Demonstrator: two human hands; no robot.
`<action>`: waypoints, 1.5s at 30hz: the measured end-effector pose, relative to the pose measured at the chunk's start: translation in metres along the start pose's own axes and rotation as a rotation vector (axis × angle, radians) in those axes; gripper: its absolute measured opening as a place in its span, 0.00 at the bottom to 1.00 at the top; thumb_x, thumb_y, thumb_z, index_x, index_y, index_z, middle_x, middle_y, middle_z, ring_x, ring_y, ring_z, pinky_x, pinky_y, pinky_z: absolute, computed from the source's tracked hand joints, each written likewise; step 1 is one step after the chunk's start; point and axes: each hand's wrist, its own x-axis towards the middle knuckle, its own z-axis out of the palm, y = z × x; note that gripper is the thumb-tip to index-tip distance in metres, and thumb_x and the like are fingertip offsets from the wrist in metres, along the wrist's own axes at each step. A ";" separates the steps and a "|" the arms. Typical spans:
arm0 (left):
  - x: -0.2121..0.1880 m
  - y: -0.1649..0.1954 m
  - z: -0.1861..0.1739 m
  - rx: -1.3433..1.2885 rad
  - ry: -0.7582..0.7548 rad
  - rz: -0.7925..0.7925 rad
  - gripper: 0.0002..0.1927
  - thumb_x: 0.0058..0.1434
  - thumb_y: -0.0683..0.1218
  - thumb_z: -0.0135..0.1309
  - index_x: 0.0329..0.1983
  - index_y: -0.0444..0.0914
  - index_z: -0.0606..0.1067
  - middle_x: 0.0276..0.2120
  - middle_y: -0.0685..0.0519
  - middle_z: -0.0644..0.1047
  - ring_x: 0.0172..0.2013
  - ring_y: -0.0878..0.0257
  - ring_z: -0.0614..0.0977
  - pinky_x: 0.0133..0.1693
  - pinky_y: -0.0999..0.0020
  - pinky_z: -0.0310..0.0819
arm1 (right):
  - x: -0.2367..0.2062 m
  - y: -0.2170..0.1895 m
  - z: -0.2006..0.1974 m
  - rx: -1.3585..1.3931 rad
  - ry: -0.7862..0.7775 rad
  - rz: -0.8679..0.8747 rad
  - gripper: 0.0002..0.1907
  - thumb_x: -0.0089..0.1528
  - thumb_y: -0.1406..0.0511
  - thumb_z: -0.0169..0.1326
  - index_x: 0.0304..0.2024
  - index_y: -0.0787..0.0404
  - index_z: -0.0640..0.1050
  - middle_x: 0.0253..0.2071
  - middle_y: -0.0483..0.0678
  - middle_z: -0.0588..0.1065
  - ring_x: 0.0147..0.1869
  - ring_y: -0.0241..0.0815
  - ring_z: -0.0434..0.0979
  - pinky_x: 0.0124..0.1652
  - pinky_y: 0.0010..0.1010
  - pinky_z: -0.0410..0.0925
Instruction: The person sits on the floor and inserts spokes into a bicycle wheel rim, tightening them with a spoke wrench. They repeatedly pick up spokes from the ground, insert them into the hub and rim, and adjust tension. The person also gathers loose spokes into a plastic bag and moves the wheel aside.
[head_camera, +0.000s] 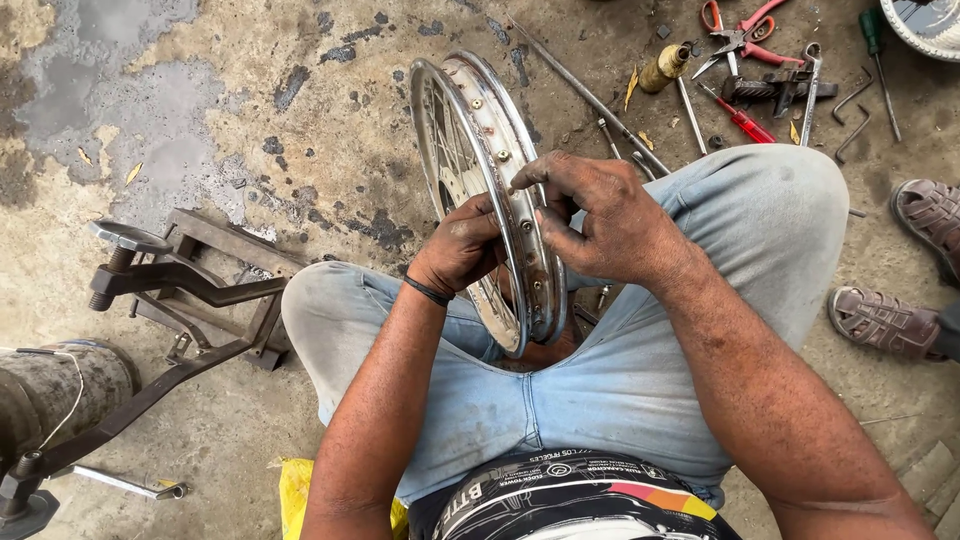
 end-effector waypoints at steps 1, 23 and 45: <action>0.000 0.000 0.003 0.043 -0.010 -0.010 0.18 0.73 0.45 0.51 0.59 0.26 0.72 0.45 0.43 0.79 0.44 0.57 0.82 0.47 0.62 0.82 | 0.002 -0.002 0.000 -0.001 -0.011 0.018 0.19 0.60 0.73 0.61 0.54 0.62 0.76 0.30 0.46 0.76 0.31 0.34 0.79 0.30 0.25 0.75; -0.143 0.045 0.056 0.380 0.651 0.508 0.13 0.84 0.47 0.51 0.48 0.30 0.68 0.27 0.43 0.73 0.28 0.55 0.77 0.35 0.61 0.77 | -0.229 0.231 -0.006 -0.224 0.504 0.827 0.06 0.64 0.69 0.66 0.40 0.65 0.81 0.36 0.51 0.81 0.37 0.41 0.82 0.39 0.34 0.75; -0.192 0.046 -0.023 0.788 0.908 0.461 0.23 0.82 0.56 0.40 0.49 0.31 0.71 0.36 0.45 0.78 0.35 0.59 0.82 0.41 0.67 0.79 | -0.219 0.272 0.123 -0.143 -0.034 0.964 0.09 0.64 0.66 0.62 0.45 0.57 0.78 0.54 0.54 0.75 0.57 0.52 0.78 0.57 0.48 0.72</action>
